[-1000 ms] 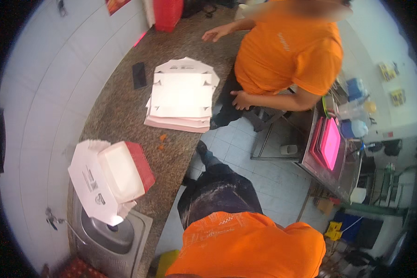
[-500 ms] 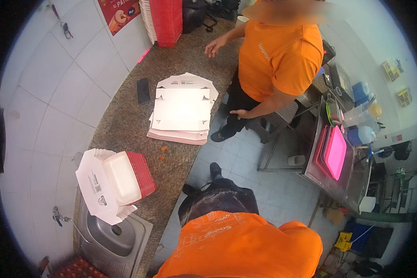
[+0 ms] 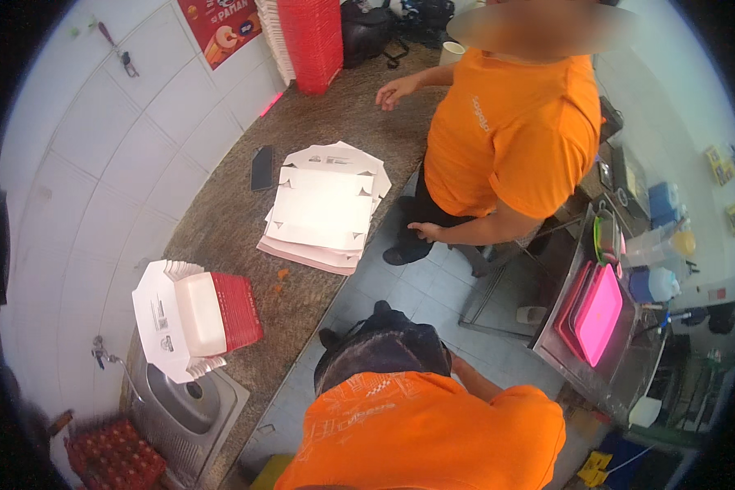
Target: The person assembles red and white cardboard food boxes by folding the flaps and interlocking the sides. They work alongside another person at a counter, stacking the finished boxes.
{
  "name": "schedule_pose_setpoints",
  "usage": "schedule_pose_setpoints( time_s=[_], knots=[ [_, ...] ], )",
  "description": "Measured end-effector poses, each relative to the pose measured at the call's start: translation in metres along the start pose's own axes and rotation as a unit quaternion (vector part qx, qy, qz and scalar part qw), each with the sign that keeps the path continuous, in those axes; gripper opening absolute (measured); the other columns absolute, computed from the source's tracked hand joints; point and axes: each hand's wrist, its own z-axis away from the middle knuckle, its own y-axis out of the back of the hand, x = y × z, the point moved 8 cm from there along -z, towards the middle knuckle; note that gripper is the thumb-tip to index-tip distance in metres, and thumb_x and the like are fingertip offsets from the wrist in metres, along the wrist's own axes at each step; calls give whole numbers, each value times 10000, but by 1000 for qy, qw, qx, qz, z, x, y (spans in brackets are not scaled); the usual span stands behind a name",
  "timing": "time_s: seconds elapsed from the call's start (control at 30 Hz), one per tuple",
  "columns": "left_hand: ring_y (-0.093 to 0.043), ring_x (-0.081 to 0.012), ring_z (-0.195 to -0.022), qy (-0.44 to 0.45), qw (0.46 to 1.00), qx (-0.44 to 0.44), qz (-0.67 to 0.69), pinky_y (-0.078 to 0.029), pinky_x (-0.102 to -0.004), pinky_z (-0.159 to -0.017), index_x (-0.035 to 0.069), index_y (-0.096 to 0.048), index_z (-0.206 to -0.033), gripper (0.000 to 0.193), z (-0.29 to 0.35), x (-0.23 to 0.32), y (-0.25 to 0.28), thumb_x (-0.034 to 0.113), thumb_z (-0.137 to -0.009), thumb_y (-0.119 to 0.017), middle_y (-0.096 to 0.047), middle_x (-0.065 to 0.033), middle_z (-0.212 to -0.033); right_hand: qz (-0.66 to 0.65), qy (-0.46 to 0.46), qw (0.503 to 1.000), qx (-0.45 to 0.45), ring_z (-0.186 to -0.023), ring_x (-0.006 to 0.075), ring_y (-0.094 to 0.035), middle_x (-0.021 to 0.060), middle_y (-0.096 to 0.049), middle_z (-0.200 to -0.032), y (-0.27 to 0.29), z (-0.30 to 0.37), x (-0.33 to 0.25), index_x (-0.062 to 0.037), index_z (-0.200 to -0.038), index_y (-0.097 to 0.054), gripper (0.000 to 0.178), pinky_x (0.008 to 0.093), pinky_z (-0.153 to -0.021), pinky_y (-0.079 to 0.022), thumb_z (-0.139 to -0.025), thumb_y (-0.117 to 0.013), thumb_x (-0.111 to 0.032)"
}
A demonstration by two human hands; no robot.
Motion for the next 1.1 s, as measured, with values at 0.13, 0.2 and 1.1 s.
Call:
schedule_pose_setpoints(
  time_s=[0.13,0.2,1.1],
  knots=[
    [-656,-331,-819,22,1000,-3,13,-508,-445,-720,98,-701,-972,307,28,-15,-24,383,-939,-593,-697,-156,-918,51,18,998,-34,-848,180,-644,25,-715,-931,9,-27,-27,-29,-1059,-736,259,353,-801,-522,-977,-584,-221],
    [-660,-333,-800,28,1000,-5,10,-511,-444,-704,97,-711,-952,309,43,-26,-40,380,-942,-587,-702,-157,-899,81,27,995,-51,-845,184,-646,28,-716,-925,8,-47,-39,-31,-1053,-738,258,355,-798,-523,-975,-584,-223],
    [-695,-294,-903,-87,981,137,111,-547,-416,-848,56,-708,-1102,329,106,13,-58,8,-831,-529,-723,-194,-1055,491,509,666,-237,-836,351,-701,135,-732,-959,-390,-10,-286,-86,-1035,-694,166,466,-710,-545,-884,-673,-150]
  ],
)
